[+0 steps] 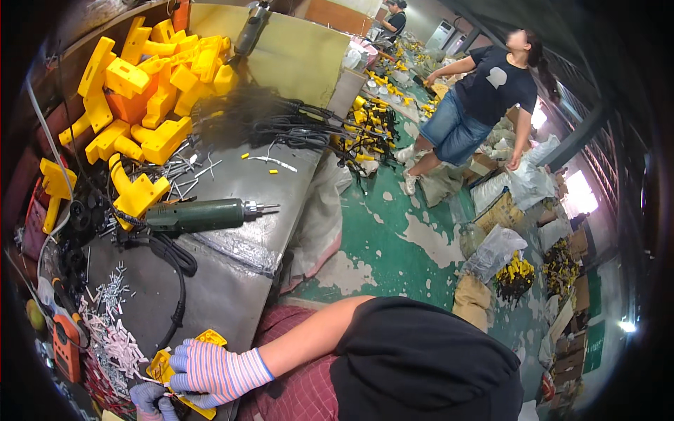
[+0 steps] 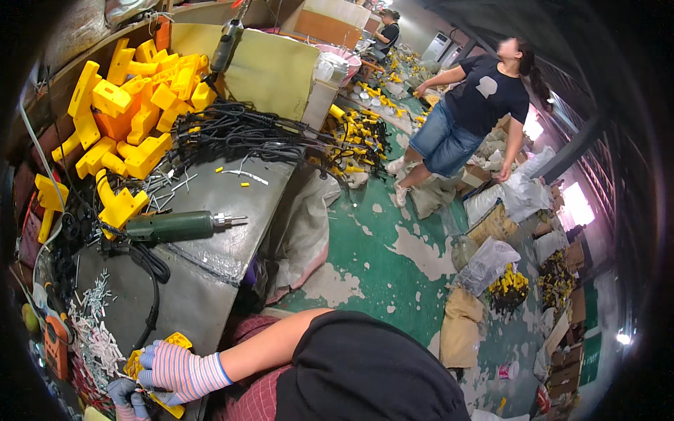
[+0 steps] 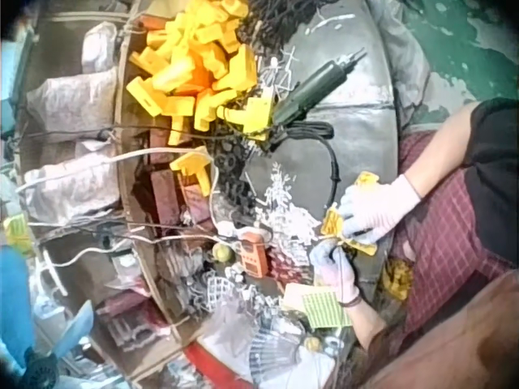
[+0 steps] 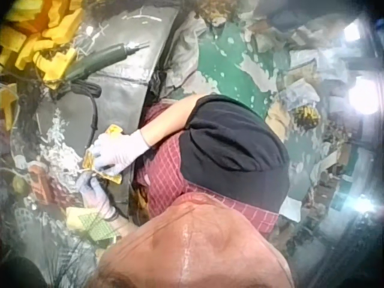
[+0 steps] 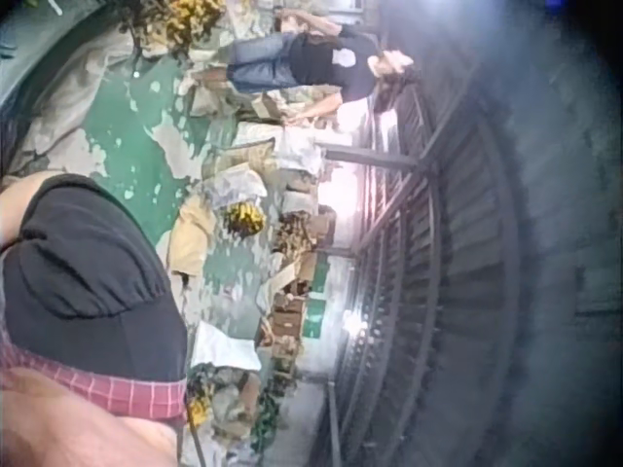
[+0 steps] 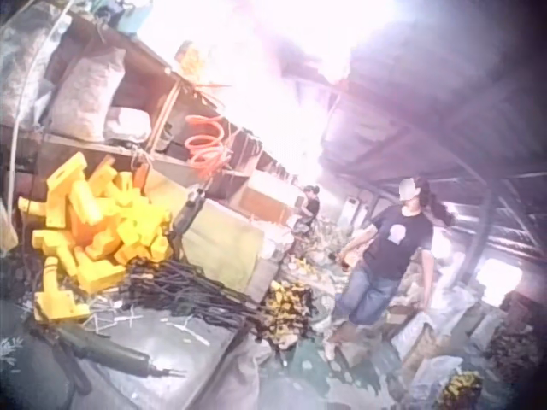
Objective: Assembling and soldering components into a yellow plastic housing for a small electronic device.
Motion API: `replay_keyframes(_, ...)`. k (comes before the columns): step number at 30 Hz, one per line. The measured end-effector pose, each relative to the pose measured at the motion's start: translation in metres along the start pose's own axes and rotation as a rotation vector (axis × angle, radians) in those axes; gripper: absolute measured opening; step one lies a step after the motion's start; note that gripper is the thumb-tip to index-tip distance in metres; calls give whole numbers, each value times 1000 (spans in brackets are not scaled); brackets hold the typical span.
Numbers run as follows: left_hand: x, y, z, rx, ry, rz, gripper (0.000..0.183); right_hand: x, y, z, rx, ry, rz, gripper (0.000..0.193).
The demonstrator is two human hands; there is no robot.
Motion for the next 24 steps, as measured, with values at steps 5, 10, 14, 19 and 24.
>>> replay_keyframes(5,1,2,-3,19,-70,11,18,1,-1,1,8,12,-38,41)
replay_keyframes(10,4,2,-8,30,-130,-7,18,1,2,3,-3,10,-26,41)
replay_keyframes(14,4,-3,-17,42,-112,-11,18,5,1,0,8,11,-40,41)
replay_keyframes(19,1,-9,-53,-106,-199,-64,16,5,7,-3,12,-5,-54,41)
replay_keyframes(24,-1,-3,-50,-156,-238,-66,17,0,5,1,26,-6,-104,38)
Point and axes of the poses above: each hand's wrist, its own x-axis away from the middle knuckle, its own y-axis out of the back of the hand, z = x × y, the point moved 9 cm from there along -x, towards the middle knuckle, and after that the axes turned 10 degrees about x, right-handed, at the moved point
